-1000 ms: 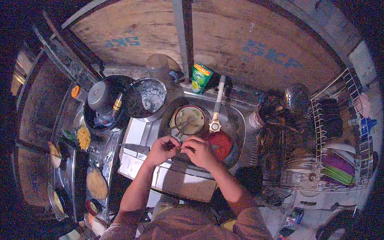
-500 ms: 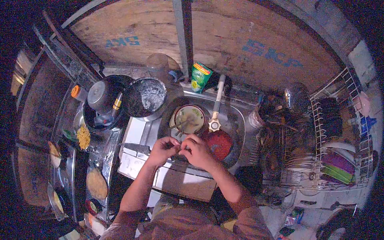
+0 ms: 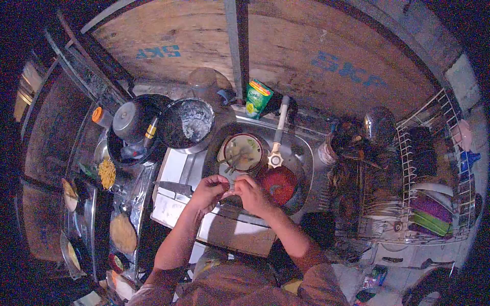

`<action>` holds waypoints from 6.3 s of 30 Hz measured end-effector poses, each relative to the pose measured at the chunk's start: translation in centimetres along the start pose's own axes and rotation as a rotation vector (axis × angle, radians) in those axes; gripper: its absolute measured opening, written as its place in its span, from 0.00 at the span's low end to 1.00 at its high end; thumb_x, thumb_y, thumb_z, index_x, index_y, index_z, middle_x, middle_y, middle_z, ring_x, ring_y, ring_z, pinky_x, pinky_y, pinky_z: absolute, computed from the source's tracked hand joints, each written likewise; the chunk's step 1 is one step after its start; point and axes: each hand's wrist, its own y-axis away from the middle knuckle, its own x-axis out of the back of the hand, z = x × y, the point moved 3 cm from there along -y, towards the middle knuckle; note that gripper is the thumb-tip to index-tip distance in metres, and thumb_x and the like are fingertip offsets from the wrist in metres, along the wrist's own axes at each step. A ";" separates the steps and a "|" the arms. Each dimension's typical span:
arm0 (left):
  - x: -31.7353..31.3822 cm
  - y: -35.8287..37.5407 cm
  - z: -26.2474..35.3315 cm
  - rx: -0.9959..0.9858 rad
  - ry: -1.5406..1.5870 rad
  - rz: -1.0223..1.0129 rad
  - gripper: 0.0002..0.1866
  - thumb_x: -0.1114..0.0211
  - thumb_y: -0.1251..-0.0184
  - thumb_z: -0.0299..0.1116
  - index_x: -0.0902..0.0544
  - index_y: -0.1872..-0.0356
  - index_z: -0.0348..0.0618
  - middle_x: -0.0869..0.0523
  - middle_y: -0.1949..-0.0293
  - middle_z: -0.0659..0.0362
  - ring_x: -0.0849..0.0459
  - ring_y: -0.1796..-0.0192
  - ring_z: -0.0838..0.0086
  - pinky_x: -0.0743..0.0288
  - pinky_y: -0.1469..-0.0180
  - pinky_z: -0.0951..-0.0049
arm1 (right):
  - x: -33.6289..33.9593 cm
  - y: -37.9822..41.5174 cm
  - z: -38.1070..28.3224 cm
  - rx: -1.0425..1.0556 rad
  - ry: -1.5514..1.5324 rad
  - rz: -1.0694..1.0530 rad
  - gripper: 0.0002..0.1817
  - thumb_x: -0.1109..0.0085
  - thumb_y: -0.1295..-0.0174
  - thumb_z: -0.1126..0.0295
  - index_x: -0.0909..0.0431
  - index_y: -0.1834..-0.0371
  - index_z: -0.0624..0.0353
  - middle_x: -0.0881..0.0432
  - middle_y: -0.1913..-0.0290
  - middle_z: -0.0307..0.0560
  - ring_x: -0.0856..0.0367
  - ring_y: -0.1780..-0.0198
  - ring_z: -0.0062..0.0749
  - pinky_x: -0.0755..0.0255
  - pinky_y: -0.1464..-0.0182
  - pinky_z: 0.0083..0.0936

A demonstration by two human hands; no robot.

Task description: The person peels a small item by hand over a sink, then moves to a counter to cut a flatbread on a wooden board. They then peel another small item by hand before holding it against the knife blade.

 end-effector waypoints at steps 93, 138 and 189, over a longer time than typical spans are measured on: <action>2.9 -2.4 -2.8 0.091 -0.207 -0.048 0.08 0.37 0.40 0.23 0.22 0.60 0.33 0.16 0.66 0.53 0.17 0.64 0.70 0.22 0.62 0.74 | -3.9 1.3 6.6 -0.460 -0.530 -0.047 0.08 0.36 0.50 0.78 0.28 0.72 0.61 0.24 0.73 0.37 0.26 0.69 0.18 0.30 0.64 0.22; 4.6 -4.2 -1.1 -0.077 0.017 -0.246 0.06 0.40 0.37 0.23 0.26 0.60 0.39 0.20 0.65 0.61 0.21 0.63 0.77 0.23 0.58 0.74 | -4.1 -1.2 7.2 -0.606 -0.825 -0.063 0.07 0.45 0.43 0.79 0.23 0.61 0.65 0.22 0.70 0.38 0.23 0.71 0.19 0.27 0.69 0.19; 8.3 -3.0 -1.5 -0.289 -0.345 0.147 0.04 0.42 0.36 0.24 0.28 0.66 0.42 0.23 0.68 0.64 0.22 0.63 0.80 0.25 0.58 0.75 | -4.6 -4.3 8.1 -0.553 0.261 -0.134 0.26 0.48 0.45 0.76 0.33 0.40 0.59 0.31 0.42 0.62 0.29 0.44 0.58 0.32 0.44 0.43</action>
